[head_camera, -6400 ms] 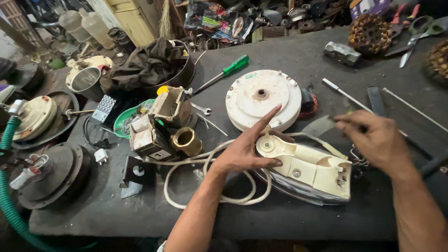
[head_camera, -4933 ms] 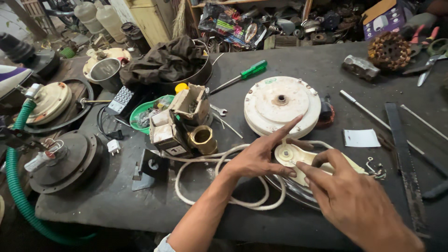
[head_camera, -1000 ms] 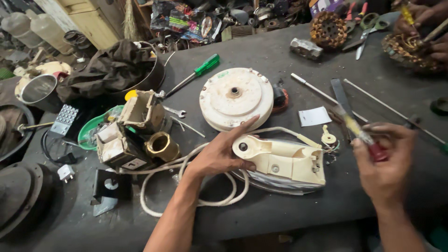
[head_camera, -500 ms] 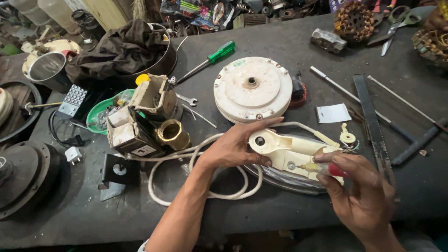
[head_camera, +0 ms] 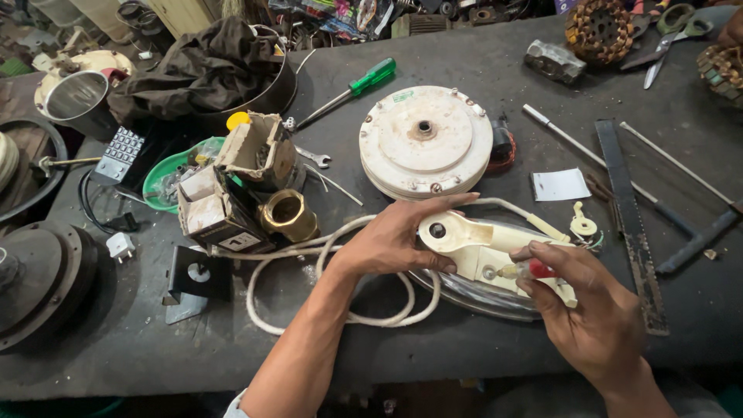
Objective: The person disassembles a white electric iron on a cluttered workbench, using a screwdriver to remove screws and separate the casing. They manipulate internal components and wires, then reassemble the iron by aligning the casing and securing it with screws.
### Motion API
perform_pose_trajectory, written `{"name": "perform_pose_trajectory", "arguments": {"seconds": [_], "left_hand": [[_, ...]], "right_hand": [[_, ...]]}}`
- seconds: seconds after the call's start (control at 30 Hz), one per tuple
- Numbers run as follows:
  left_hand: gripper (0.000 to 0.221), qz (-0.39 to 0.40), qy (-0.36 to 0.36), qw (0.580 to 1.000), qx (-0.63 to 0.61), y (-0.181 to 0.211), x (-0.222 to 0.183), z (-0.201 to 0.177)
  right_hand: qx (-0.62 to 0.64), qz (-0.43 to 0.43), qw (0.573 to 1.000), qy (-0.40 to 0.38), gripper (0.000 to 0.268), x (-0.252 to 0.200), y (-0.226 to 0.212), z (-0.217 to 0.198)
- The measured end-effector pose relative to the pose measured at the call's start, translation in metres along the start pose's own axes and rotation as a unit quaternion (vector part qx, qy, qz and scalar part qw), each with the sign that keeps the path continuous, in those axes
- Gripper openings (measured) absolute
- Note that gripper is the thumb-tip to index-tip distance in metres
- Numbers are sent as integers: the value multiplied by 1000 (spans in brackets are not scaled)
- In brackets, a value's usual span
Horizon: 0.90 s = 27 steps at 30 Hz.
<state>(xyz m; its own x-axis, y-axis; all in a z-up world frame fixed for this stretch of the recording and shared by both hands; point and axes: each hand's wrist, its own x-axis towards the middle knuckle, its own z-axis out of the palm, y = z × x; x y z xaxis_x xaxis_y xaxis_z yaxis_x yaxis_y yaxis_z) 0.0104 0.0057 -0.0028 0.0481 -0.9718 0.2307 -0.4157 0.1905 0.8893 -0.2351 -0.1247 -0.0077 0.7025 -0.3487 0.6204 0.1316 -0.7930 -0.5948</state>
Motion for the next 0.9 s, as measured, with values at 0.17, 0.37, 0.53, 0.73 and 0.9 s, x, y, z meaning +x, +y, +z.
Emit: {"name": "perform_pose_trajectory", "arguments": {"seconds": [0.17, 0.37, 0.53, 0.73, 0.9], "left_hand": [[97, -28, 0, 1000, -12, 0, 0, 1], [98, 12, 8, 1000, 17, 0, 0, 1], [95, -39, -1, 998, -41, 3, 0, 1], [95, -24, 2, 1000, -18, 5, -1, 0], [95, -40, -2, 998, -45, -3, -2, 0]], "right_hand": [[-6, -16, 1000, -7, 48, 3, 1, -1], [-68, -21, 997, -31, 46, 19, -11, -3], [-74, -40, 996, -39, 19, 41, -24, -6], [160, 55, 984, -55, 28, 51, -23, 7], [219, 33, 975, 6, 23, 39, -8, 21]]}}
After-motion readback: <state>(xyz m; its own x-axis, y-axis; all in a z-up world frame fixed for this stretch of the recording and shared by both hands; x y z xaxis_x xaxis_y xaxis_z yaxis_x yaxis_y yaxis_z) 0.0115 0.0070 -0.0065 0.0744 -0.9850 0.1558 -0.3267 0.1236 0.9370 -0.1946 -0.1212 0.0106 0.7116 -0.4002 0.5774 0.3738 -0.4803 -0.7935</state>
